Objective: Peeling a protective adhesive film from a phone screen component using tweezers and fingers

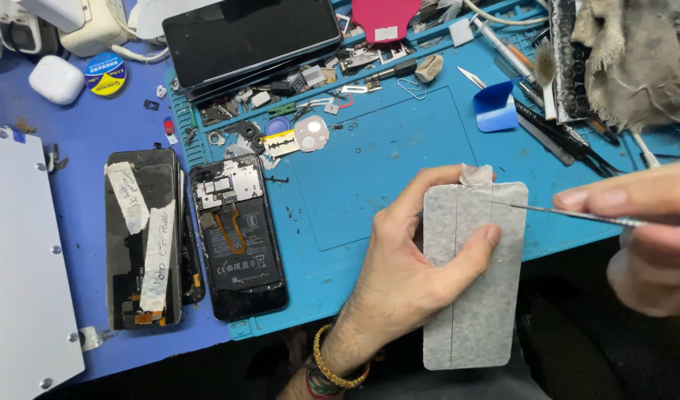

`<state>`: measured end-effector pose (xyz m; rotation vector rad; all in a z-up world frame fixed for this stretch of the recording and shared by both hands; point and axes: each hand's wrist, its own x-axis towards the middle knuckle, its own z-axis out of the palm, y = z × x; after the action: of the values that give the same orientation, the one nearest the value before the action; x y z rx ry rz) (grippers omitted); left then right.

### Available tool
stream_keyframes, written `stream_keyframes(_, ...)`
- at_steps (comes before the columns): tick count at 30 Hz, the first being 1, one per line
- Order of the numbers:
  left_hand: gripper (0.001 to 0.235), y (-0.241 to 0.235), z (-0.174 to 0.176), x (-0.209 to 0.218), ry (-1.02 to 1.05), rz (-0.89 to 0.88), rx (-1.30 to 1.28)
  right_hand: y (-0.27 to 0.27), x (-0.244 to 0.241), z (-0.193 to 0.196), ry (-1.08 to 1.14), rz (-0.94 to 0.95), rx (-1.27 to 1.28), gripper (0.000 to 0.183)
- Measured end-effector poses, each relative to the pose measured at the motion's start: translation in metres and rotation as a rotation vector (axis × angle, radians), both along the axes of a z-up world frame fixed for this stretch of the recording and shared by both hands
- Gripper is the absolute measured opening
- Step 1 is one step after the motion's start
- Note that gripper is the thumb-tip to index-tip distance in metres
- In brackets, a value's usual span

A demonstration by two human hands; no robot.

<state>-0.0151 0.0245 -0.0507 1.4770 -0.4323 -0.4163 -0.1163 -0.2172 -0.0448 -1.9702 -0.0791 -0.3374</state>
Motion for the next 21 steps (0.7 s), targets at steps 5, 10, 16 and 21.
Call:
stream_keyframes(5,0.037,0.001,0.001,0.000,-0.017,0.004,-0.014,0.025,-0.020,0.015,0.345,-0.065,0.354,0.051)
stream_keyframes(10,0.037,0.002,0.004,0.000,-0.062,0.002,0.065,0.027,-0.011,0.016,0.332,-0.019,0.317,0.046)
stream_keyframes(16,0.035,0.003,0.001,0.000,-0.169,0.008,0.032,0.015,-0.004,0.017,0.256,0.117,-0.232,0.051)
stream_keyframes(21,0.033,0.003,0.001,0.001,-0.242,0.001,0.018,0.012,0.008,0.026,0.293,0.174,-0.304,0.047)
